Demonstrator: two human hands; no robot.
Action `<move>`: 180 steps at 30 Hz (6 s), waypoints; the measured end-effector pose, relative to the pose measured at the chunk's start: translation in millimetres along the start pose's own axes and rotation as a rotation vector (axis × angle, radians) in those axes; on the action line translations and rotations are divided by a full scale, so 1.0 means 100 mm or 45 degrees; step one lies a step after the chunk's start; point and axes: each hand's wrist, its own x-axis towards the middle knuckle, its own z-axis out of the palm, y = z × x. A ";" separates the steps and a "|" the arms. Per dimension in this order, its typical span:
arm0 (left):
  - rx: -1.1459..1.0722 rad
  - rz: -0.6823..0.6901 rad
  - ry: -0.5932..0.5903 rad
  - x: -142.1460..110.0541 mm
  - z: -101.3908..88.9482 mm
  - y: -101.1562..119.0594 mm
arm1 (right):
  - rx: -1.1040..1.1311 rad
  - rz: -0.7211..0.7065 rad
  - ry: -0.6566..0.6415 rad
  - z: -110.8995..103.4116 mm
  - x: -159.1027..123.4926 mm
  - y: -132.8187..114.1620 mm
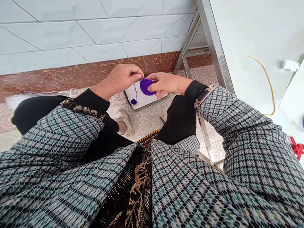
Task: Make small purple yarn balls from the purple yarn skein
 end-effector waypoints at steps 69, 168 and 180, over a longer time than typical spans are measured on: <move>-0.031 0.060 -0.534 -0.05 0.08 0.09 | 0.204 -0.132 0.316 0.00 0.05 -0.08; -0.044 0.076 -0.261 -0.09 -0.15 0.21 | -0.210 0.127 -0.224 -0.09 0.08 0.12; -0.095 0.154 -0.786 -0.09 -0.02 0.27 | 0.357 -0.113 0.470 -0.09 0.12 -0.03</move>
